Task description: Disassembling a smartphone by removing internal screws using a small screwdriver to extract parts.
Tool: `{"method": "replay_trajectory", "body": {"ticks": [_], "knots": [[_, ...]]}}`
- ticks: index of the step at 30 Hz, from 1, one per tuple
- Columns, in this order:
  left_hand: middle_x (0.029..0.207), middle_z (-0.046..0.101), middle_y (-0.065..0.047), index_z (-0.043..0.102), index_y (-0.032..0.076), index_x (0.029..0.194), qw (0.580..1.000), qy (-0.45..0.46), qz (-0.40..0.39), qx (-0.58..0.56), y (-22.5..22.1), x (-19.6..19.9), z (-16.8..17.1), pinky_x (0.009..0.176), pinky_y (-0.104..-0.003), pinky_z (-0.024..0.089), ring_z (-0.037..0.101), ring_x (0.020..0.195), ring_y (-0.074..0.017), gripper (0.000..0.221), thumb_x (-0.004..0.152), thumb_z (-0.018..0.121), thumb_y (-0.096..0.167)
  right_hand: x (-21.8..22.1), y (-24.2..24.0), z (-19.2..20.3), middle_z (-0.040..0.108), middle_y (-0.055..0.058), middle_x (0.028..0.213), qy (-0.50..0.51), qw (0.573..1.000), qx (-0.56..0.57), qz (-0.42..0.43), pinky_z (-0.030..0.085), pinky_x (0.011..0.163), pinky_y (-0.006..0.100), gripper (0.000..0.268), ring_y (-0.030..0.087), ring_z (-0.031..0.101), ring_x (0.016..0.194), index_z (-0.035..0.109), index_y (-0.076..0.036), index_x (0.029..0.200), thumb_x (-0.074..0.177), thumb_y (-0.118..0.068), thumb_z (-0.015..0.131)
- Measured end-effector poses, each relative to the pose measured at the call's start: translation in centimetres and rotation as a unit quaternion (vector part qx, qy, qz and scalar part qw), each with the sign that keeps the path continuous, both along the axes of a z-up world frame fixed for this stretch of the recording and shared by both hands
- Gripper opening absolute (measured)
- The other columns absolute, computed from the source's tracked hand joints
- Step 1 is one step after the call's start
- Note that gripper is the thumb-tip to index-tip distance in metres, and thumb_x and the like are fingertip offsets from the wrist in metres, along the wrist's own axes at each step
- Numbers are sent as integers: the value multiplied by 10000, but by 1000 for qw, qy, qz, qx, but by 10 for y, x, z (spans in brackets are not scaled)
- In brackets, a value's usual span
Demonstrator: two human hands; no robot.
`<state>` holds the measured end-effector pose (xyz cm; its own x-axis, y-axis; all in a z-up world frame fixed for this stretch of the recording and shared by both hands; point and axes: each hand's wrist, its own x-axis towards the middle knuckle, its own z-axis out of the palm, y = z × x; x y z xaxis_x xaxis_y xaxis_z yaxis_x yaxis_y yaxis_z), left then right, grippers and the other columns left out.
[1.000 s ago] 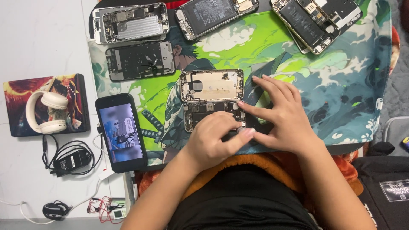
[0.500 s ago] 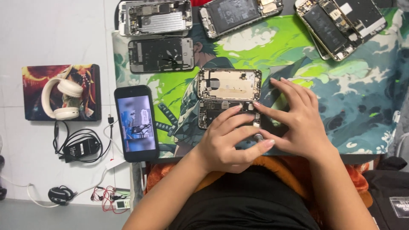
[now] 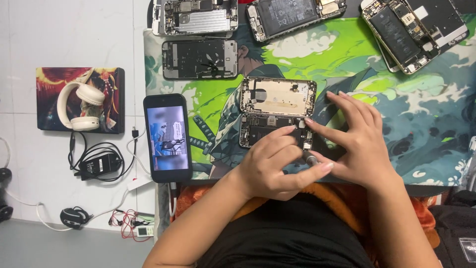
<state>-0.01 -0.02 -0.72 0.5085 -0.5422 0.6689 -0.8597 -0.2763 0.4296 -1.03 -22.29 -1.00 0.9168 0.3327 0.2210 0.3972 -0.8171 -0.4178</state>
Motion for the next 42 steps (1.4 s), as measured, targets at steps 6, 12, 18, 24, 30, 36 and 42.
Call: {"method": "replay_trajectory", "body": {"ticks": [6,12,18,24,30,36,42], "knots": [[1215,678,-150,683,199,1233,998,56,-29,-9,-1,2,1,1065,-505,590,717,1059,-319,339,918,791,136,0,-2,-2,524,208,1537,7,1000,8,6,283,1187,527,696,398,450,1449,774,-202,1230,551,-358,777],[1143,707,-165,485,65,1251,988,113,-49,-90,-1,7,-6,887,-422,654,752,986,-323,474,891,761,-75,2,-1,0,497,212,1551,-1,1000,-8,7,292,1177,534,589,389,433,1445,768,-224,1256,688,-379,789],[1248,645,-174,405,59,1372,972,169,-1,-165,2,1,-26,890,-374,670,762,1053,-300,614,898,747,-129,2,-1,7,516,186,1521,9,998,61,16,286,1175,508,587,381,452,1422,773,-193,1220,659,-355,837],[1195,668,-203,375,79,1397,965,185,-10,-185,-1,2,-23,850,-355,662,753,1014,-293,624,921,722,-126,-3,8,2,597,151,1425,-18,992,122,7,301,1185,519,358,348,483,1378,813,-168,1007,668,-253,891],[1170,687,-210,403,58,1348,965,169,25,-198,-1,2,-20,850,-366,663,755,988,-299,569,915,730,-115,-1,30,9,665,135,1339,-52,993,108,-3,318,1111,511,162,336,559,1296,794,-141,850,699,-122,847],[1312,623,-197,247,186,1531,937,185,92,-282,2,0,-25,928,-283,647,725,1063,-239,733,1003,623,-156,19,38,20,678,140,1346,-88,995,44,-22,316,1110,473,201,331,558,1305,819,-150,901,712,-99,864],[1301,628,-201,277,135,1494,931,190,128,-283,3,-2,-20,968,-314,623,719,1081,-254,667,997,617,-152,47,46,19,656,127,1357,-106,993,25,-43,327,1092,471,166,329,559,1255,802,-118,910,753,-96,847]]}}
